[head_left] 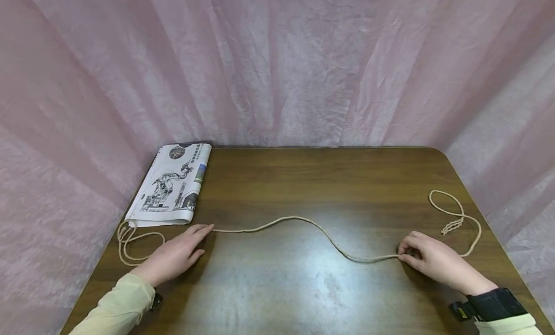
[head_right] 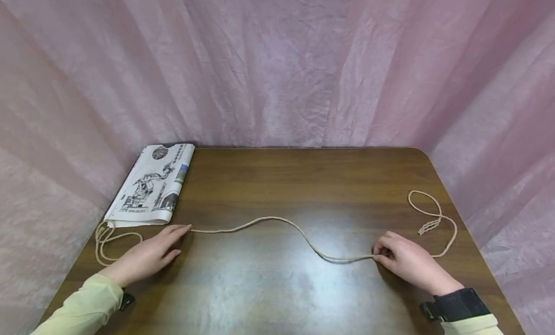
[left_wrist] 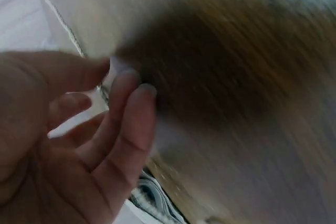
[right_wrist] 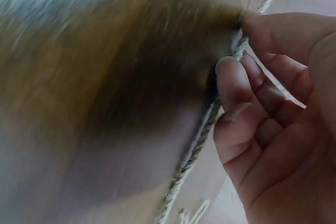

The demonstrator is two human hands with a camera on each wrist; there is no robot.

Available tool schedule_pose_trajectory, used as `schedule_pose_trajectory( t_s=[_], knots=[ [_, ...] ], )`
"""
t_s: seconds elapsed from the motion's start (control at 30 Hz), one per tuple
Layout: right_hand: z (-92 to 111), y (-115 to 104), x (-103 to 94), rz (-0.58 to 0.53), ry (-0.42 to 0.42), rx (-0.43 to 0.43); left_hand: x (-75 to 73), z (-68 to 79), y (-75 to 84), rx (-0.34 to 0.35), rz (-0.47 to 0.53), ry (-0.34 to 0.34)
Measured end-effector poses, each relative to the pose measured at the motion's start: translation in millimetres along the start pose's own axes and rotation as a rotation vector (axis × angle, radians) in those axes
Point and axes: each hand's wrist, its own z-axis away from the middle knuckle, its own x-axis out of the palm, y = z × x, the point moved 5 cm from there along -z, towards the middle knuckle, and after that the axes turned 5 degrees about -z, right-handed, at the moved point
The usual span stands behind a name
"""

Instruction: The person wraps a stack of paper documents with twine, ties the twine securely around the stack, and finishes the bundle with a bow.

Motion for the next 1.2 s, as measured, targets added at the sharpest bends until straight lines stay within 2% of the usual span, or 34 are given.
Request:
schedule_pose_trajectory(
  t_s=[0.17, 0.27, 0.37, 0.53, 0.63, 0.77, 0.97, 1.07, 1.2],
  knots=[
    [4.9, 8.8, -5.5, -0.004, -0.007, 0.025, -1.3, 9.8, -14.9, -0.061, -0.037, 0.101],
    [5.1, 17.1, -8.2, -0.024, -0.006, 0.059, -1.8, 16.6, -24.7, -0.102, -0.037, 0.116],
    [0.2, 23.5, -7.8, -0.040, 0.031, 0.067, -2.9, 22.6, -30.9, -0.130, -0.022, 0.116],
    [-17.9, 28.0, -3.8, -0.045, 0.099, 0.040, -7.0, 30.9, -33.2, -0.128, -0.020, 0.140],
    [-27.2, 29.6, -3.3, -0.061, 0.077, 0.044, -8.8, 33.4, -33.3, -0.106, -0.027, 0.169],
    [-25.3, 35.6, -9.4, -0.073, 0.057, 0.051, -5.4, 23.6, -31.6, -0.103, -0.020, 0.156],
    [-4.8, 48.2, -15.3, -0.095, 0.063, 0.161, 1.2, -0.1, -27.2, -0.088, 0.014, 0.115],
    [-3.0, 49.8, -13.5, -0.109, 0.051, 0.192, 1.1, -1.2, -27.2, -0.077, 0.000, 0.132],
    [-7.8, 49.3, -11.8, -0.108, 0.049, 0.189, -1.3, 3.0, -27.7, -0.061, -0.045, 0.155]
  ],
)
